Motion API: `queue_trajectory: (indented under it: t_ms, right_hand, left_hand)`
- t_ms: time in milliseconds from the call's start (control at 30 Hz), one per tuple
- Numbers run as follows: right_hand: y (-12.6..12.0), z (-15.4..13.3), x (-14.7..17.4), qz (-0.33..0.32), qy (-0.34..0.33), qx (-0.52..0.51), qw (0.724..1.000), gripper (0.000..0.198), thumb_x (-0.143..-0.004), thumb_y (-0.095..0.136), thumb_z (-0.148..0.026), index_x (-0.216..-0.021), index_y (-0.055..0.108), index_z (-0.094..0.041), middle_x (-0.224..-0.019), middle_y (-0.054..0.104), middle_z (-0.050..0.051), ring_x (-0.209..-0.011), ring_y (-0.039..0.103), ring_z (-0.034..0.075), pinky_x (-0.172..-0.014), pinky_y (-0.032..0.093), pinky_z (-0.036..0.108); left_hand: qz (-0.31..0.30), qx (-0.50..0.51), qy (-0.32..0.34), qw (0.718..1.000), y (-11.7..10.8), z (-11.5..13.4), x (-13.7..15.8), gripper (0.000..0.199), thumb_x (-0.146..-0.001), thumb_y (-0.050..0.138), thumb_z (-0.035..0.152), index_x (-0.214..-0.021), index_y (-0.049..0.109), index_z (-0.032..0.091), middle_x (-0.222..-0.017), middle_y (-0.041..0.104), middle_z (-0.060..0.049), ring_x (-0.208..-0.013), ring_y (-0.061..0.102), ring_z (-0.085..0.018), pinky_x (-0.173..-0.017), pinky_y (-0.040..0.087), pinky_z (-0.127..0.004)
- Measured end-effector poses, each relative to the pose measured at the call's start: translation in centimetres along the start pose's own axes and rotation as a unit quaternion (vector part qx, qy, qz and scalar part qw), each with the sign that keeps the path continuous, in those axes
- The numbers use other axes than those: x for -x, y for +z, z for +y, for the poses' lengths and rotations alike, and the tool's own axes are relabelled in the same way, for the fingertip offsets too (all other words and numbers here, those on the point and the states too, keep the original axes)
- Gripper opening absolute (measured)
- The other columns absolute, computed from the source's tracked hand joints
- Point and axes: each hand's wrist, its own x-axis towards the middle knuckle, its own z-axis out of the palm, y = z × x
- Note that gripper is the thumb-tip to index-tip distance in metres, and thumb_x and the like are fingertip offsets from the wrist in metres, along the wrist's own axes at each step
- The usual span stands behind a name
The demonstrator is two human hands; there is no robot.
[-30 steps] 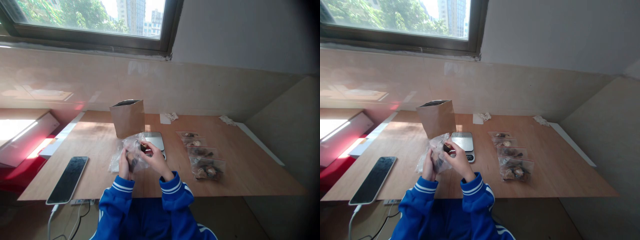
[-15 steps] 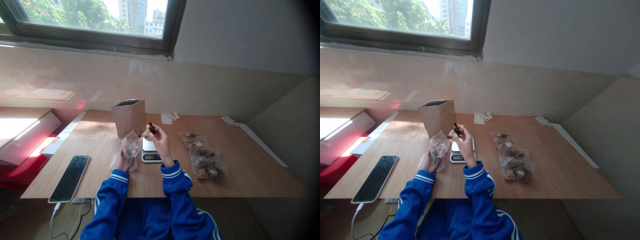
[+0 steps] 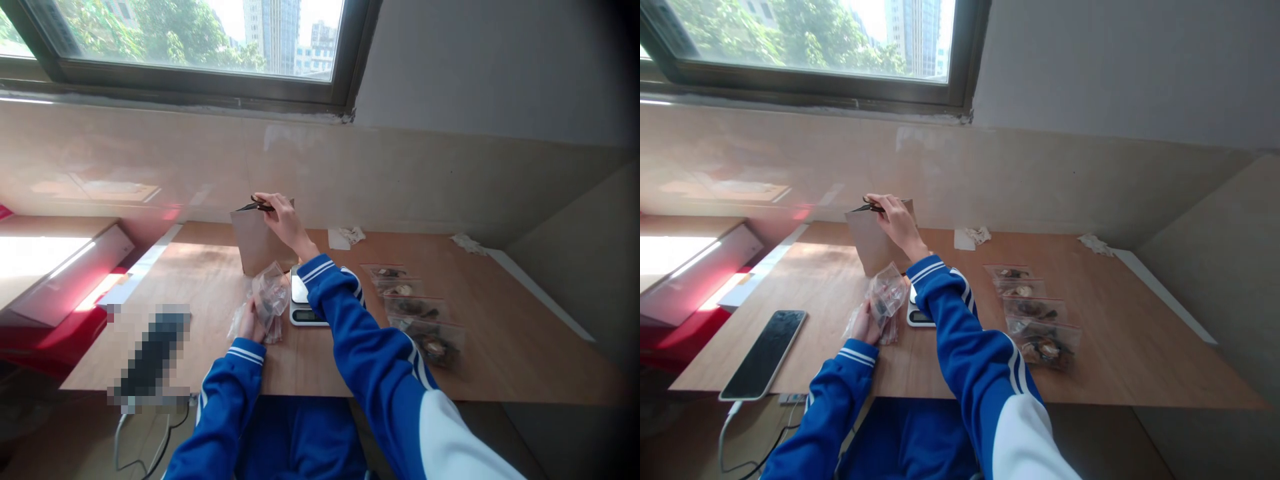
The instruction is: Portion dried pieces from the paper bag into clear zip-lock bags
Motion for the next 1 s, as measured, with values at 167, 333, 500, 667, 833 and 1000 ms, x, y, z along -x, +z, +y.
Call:
queue_trajectory:
  t_ms: [167,333,500,667,833,1000]
  right_hand:
    - [0.2,-0.1,1.0,0.01,0.014,0.004,1.0,0.04,-0.086,0.044,-0.009,-0.124,0.053,-0.019,-0.118,0.061,0.007,-0.112,0.053,0.018,-0.102,0.038,0.03]
    - [-1.1,0.5,-0.9,0.039,0.031,-0.004,0.999,0.04,-0.088,0.042,-0.013,-0.128,0.05,-0.018,-0.123,0.058,0.008,-0.115,0.052,0.018,-0.102,0.039,0.03]
    - [-0.7,1.9,-2.0,0.002,0.009,-0.037,0.999,0.04,-0.085,0.043,-0.01,-0.124,0.053,-0.015,-0.121,0.059,0.009,-0.114,0.052,0.018,-0.099,0.041,0.029]
    - [0.0,2.0,-0.9,-0.045,0.028,-0.081,0.995,0.036,-0.079,0.049,-0.011,-0.114,0.057,-0.016,-0.112,0.062,0.007,-0.103,0.058,0.018,-0.092,0.046,0.03]
    - [-1.0,0.2,0.5,-0.05,0.023,-0.133,0.99,0.029,-0.081,0.053,-0.017,-0.109,0.06,-0.017,-0.107,0.063,0.006,-0.101,0.058,0.017,-0.089,0.046,0.029]
    - [-1.8,-1.0,1.6,-0.072,0.012,-0.143,0.987,0.024,-0.086,0.055,-0.026,-0.106,0.064,-0.018,-0.105,0.063,0.006,-0.1,0.058,0.016,-0.088,0.046,0.028]
  left_hand:
    - [-0.002,0.004,0.0,1.0,0.0,-0.1,-0.1,0.042,-0.094,0.036,0.033,-0.125,0.056,0.014,-0.109,0.07,-0.011,-0.107,0.064,-0.024,-0.091,0.051,-0.034]
    - [-0.012,0.014,0.0,1.0,-0.1,-0.1,-0.3,0.043,-0.094,0.036,0.032,-0.128,0.054,0.013,-0.11,0.069,-0.012,-0.108,0.063,-0.024,-0.092,0.051,-0.036]
    - [-0.016,0.019,-0.006,1.0,0.0,0.0,-0.2,0.043,-0.095,0.033,0.03,-0.128,0.053,0.014,-0.109,0.07,-0.011,-0.11,0.062,-0.024,-0.092,0.05,-0.036]
    - [-0.042,0.031,-0.014,0.999,0.2,0.2,0.1,0.045,-0.096,0.031,0.029,-0.129,0.051,0.009,-0.113,0.068,-0.012,-0.112,0.06,-0.026,-0.093,0.049,-0.038]
    - [-0.054,0.039,-0.015,0.998,-0.2,0.1,0.0,0.045,-0.095,0.032,0.03,-0.13,0.051,0.008,-0.114,0.068,-0.012,-0.111,0.06,-0.024,-0.097,0.047,-0.036]
    - [-0.062,0.044,-0.013,0.997,-0.6,-0.2,-0.4,0.047,-0.094,0.034,0.029,-0.134,0.046,0.006,-0.115,0.067,-0.015,-0.113,0.059,-0.025,-0.099,0.046,-0.037]
